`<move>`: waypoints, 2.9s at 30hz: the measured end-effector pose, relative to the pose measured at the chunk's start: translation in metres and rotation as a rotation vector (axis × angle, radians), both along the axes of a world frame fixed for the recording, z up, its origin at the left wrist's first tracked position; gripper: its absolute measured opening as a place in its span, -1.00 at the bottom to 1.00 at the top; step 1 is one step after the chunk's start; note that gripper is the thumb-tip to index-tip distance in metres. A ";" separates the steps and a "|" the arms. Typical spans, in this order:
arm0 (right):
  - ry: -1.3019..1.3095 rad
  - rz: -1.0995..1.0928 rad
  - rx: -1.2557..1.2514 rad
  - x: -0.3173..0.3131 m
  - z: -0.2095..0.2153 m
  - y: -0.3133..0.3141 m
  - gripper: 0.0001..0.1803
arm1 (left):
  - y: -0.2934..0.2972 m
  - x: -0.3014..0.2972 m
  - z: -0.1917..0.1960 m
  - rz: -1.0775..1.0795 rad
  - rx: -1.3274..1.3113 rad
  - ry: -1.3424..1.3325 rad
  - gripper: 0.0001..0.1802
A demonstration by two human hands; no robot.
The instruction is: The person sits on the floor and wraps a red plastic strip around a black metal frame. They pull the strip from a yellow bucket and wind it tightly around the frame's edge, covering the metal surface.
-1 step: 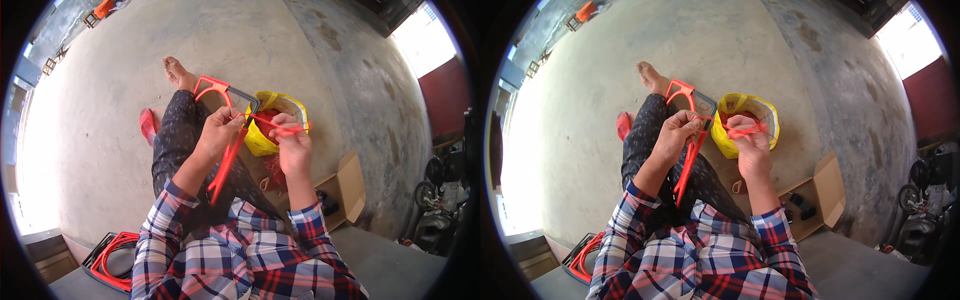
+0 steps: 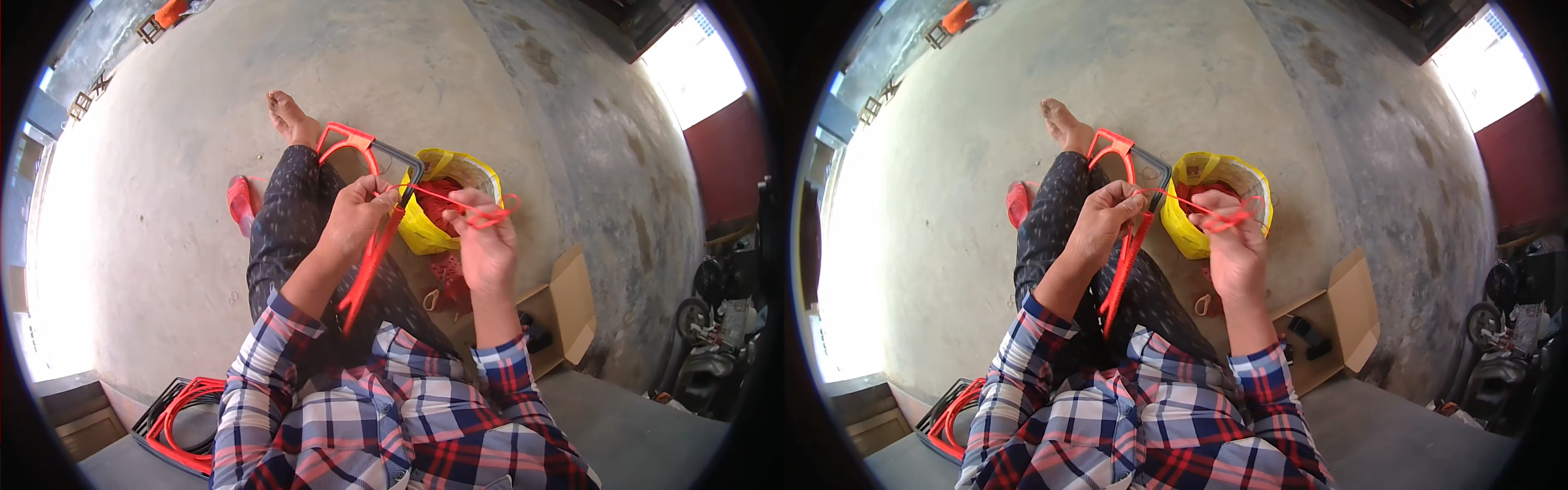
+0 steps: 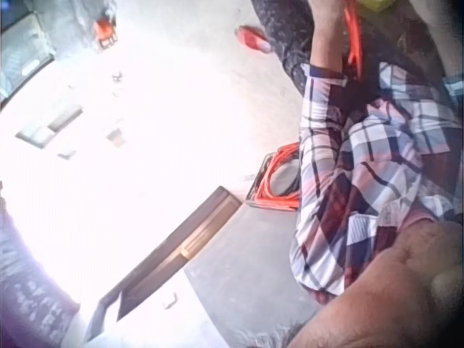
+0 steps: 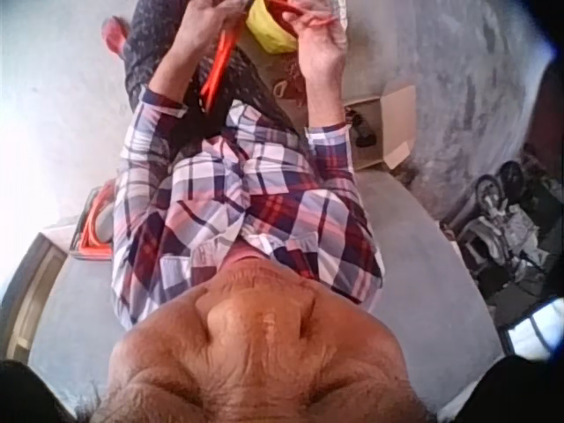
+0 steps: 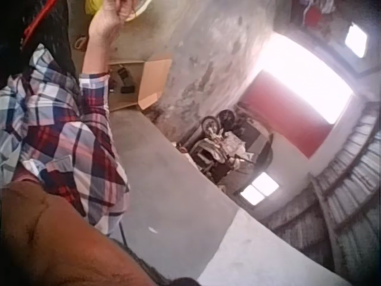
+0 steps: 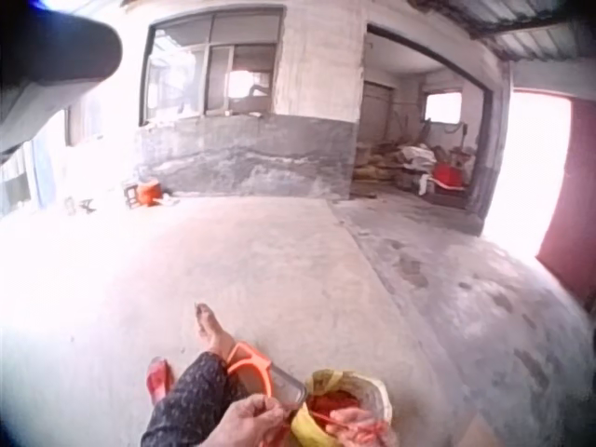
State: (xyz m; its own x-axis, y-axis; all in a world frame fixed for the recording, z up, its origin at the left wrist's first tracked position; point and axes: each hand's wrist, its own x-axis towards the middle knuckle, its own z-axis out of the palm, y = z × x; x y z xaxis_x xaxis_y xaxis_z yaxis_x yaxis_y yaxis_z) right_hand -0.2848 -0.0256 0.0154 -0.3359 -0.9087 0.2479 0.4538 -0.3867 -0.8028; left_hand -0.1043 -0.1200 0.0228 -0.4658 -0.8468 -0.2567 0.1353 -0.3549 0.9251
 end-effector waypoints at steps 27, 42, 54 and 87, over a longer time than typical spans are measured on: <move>-0.203 0.538 0.647 0.011 -0.011 0.034 -0.71 | 0.059 -0.002 0.016 -0.254 -0.047 0.023 -0.86; 0.946 -0.232 0.366 0.021 -0.036 -0.050 -0.78 | 0.000 -0.016 -0.026 0.068 -0.528 -0.365 -0.71; 0.382 0.291 -0.067 0.034 0.023 0.042 -0.83 | 0.024 0.003 -0.035 -0.067 -0.540 -0.465 -0.62; 0.247 -0.054 0.306 0.018 -0.050 -0.053 -0.74 | -0.024 -0.010 -0.011 0.118 0.076 -0.109 -0.80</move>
